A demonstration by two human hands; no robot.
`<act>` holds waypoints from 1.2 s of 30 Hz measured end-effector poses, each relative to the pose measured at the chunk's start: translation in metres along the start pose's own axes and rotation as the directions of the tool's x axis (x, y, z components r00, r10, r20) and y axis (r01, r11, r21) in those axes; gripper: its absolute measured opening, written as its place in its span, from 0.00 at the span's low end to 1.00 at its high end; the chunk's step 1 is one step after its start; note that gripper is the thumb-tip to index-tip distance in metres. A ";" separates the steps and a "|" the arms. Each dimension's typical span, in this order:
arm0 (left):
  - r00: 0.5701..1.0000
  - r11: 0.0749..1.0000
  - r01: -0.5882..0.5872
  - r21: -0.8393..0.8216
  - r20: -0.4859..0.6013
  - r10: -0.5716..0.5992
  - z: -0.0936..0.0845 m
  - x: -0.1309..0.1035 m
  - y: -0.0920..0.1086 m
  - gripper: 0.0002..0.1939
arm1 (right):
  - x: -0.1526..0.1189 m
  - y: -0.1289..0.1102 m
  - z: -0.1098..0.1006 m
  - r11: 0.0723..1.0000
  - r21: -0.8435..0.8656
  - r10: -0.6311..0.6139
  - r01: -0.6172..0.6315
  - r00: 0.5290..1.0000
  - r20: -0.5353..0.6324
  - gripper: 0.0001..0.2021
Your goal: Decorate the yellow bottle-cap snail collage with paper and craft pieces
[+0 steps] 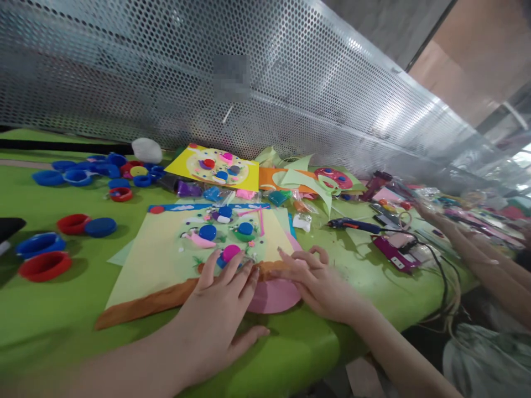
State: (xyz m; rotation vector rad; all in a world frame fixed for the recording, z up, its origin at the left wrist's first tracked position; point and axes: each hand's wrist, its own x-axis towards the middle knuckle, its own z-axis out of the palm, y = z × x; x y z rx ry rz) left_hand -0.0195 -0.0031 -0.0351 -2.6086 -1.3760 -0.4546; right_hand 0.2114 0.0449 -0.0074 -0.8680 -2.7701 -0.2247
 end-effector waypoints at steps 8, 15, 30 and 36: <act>1.000 0.999 -0.011 -0.036 0.011 0.011 0.000 -0.001 -0.001 0.35 | -0.004 0.003 0.000 0.993 -0.111 -0.039 0.046 0.997 0.066 0.36; 1.000 0.999 -0.003 -0.038 0.009 0.004 -0.001 -0.001 -0.002 0.34 | -0.014 0.011 0.003 0.987 -0.158 -0.012 0.014 1.000 0.012 0.36; 1.000 1.000 -0.011 -0.004 -0.002 0.011 0.000 -0.001 -0.002 0.35 | -0.002 -0.006 -0.001 0.998 -0.027 -0.059 0.064 0.986 0.153 0.33; 0.999 1.000 -0.028 -0.011 -0.025 0.028 -0.001 -0.001 -0.003 0.35 | 0.000 0.000 0.003 0.995 -0.076 -0.053 0.059 0.995 0.079 0.33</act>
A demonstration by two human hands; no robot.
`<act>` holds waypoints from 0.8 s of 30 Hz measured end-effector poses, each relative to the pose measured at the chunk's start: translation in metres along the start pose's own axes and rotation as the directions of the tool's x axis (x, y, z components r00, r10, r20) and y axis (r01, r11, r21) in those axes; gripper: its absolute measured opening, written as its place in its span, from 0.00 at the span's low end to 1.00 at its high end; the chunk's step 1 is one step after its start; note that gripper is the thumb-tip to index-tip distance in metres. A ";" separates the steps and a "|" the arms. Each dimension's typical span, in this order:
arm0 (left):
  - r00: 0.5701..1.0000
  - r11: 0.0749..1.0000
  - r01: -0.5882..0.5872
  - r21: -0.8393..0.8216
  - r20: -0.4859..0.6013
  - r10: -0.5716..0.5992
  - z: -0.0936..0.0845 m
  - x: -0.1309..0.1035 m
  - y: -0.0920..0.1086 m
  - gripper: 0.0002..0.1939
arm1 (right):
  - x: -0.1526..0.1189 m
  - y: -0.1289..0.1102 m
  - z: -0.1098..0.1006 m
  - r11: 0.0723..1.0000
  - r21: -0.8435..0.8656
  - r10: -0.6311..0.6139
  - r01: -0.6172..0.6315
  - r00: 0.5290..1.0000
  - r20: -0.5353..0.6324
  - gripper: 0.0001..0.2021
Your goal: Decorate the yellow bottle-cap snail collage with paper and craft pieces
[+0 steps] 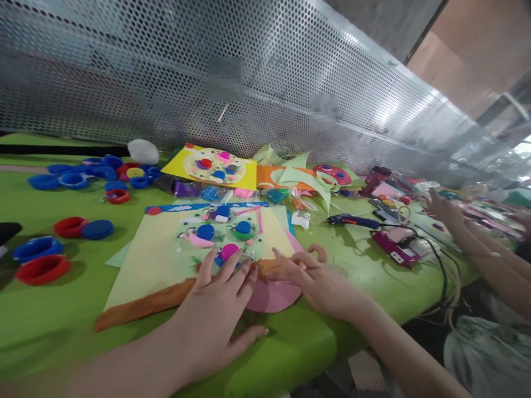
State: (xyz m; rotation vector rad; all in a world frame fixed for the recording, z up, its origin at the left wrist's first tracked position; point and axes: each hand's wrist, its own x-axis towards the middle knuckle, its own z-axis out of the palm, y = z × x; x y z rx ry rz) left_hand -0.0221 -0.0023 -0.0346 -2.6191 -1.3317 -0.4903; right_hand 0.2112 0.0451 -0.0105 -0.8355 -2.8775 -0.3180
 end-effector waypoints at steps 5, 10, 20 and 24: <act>1.000 1.000 -0.003 -0.012 -0.002 0.003 0.000 0.000 0.000 0.35 | 0.002 0.004 0.004 0.998 -0.064 -0.007 0.005 0.999 -0.044 0.34; 1.000 1.000 -0.007 0.000 -0.002 0.007 -0.001 0.001 0.000 0.36 | 0.003 0.007 0.003 0.994 -0.110 -0.029 0.023 0.998 -0.053 0.32; 1.000 1.000 -0.007 0.002 0.023 0.007 -0.003 0.001 0.001 0.35 | -0.002 0.010 0.005 0.991 -0.125 0.045 -0.047 0.999 -0.016 0.35; 1.000 1.000 0.004 -0.002 0.025 -0.004 -0.001 0.000 0.000 0.35 | -0.002 0.012 0.003 0.992 -0.085 0.089 -0.092 0.996 -0.031 0.36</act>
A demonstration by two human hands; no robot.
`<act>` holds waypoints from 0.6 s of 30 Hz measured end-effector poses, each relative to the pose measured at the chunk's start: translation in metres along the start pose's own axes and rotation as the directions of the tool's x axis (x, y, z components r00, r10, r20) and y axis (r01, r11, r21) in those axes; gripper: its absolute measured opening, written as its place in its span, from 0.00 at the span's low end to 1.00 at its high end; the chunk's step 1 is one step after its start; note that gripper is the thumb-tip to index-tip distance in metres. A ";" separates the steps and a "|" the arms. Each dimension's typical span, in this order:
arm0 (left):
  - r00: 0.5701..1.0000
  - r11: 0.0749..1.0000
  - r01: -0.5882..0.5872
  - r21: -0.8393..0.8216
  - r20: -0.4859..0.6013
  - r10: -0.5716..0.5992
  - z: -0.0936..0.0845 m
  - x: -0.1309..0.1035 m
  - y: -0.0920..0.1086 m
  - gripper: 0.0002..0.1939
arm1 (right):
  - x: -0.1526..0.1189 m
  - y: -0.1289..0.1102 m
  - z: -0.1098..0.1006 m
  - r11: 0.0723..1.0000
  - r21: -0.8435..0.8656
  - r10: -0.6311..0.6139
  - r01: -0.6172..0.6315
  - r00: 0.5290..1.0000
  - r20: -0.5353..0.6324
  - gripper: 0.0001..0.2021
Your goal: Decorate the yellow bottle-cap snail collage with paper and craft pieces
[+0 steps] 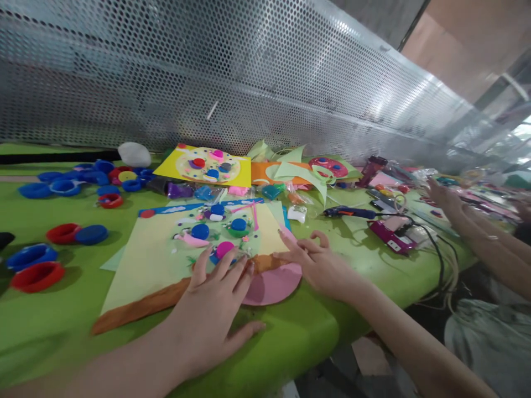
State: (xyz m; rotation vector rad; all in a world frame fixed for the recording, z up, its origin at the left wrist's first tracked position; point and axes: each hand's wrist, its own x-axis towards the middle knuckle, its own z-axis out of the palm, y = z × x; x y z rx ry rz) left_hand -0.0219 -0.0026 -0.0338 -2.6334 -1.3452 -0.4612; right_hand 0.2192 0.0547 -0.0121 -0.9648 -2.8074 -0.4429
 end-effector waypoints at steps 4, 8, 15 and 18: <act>1.000 1.000 -0.007 0.004 -0.006 0.007 0.000 0.000 0.000 0.36 | 0.002 -0.007 -0.002 0.998 0.069 -0.010 0.011 1.000 -0.016 0.38; 1.000 1.000 -0.011 0.000 -0.005 0.011 -0.001 0.000 0.000 0.35 | 0.005 -0.014 -0.003 0.996 0.046 -0.071 0.071 0.997 0.013 0.39; 1.000 1.000 -0.014 -0.002 0.003 0.014 -0.003 0.001 0.000 0.35 | 0.009 -0.013 -0.003 0.992 -0.085 -0.097 0.095 0.995 -0.022 0.36; 1.000 1.000 -0.001 -0.008 0.027 0.002 -0.005 0.002 0.001 0.35 | 0.009 -0.013 -0.001 0.990 -0.088 -0.109 0.107 0.994 -0.019 0.35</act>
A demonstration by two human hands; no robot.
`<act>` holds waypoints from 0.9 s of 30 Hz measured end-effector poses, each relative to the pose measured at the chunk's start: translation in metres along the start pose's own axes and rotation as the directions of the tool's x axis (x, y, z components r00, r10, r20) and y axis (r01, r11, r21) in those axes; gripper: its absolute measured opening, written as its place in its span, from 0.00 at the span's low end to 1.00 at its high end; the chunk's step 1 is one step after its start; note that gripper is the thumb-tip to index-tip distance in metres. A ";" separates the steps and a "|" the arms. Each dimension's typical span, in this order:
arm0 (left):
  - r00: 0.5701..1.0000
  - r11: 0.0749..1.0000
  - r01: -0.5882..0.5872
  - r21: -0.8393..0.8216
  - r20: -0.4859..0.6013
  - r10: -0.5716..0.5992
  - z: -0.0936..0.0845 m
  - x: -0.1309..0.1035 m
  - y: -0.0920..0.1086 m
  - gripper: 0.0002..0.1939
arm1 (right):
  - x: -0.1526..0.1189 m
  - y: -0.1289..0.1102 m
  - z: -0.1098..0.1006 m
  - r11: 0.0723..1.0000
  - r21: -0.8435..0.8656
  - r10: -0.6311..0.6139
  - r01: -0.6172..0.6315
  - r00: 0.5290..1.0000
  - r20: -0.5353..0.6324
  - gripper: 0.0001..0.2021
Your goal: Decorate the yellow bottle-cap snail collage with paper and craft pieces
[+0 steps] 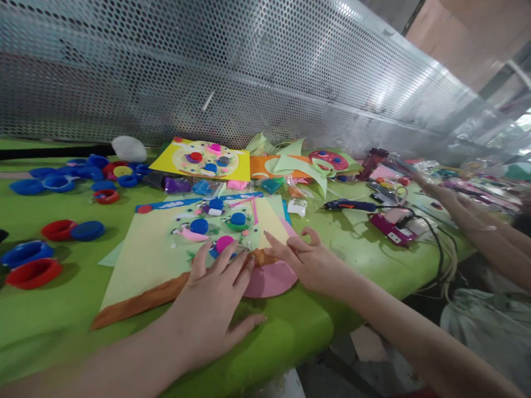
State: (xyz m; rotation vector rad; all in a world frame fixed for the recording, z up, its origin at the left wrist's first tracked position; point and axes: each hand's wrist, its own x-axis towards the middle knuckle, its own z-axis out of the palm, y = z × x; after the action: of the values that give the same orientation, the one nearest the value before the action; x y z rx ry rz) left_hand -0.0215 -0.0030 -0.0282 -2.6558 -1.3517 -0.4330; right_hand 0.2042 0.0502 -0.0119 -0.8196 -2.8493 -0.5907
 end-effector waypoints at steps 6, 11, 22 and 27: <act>1.000 1.000 0.010 -0.021 0.028 -0.009 -0.003 0.001 0.000 0.35 | -0.002 0.002 0.002 1.000 0.010 0.017 -0.017 1.000 0.002 0.34; 0.999 1.000 0.009 -0.009 0.045 -0.008 -0.004 0.002 0.001 0.36 | -0.002 0.002 -0.001 1.000 -0.015 -0.011 0.011 1.000 0.017 0.35; 0.999 1.000 0.015 0.000 0.035 -0.015 -0.001 0.000 0.000 0.35 | -0.014 0.009 0.001 0.998 -0.061 0.015 -0.014 1.000 0.005 0.35; 1.000 1.000 0.018 -0.007 0.016 -0.018 0.000 0.000 0.001 0.35 | -0.018 0.010 0.000 0.996 -0.085 -0.005 0.005 1.000 -0.001 0.35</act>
State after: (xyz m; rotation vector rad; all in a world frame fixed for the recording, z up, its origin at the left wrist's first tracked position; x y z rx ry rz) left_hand -0.0209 -0.0031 -0.0283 -2.6604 -1.3817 -0.4208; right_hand 0.2247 0.0491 -0.0121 -0.8242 -2.8431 -0.7180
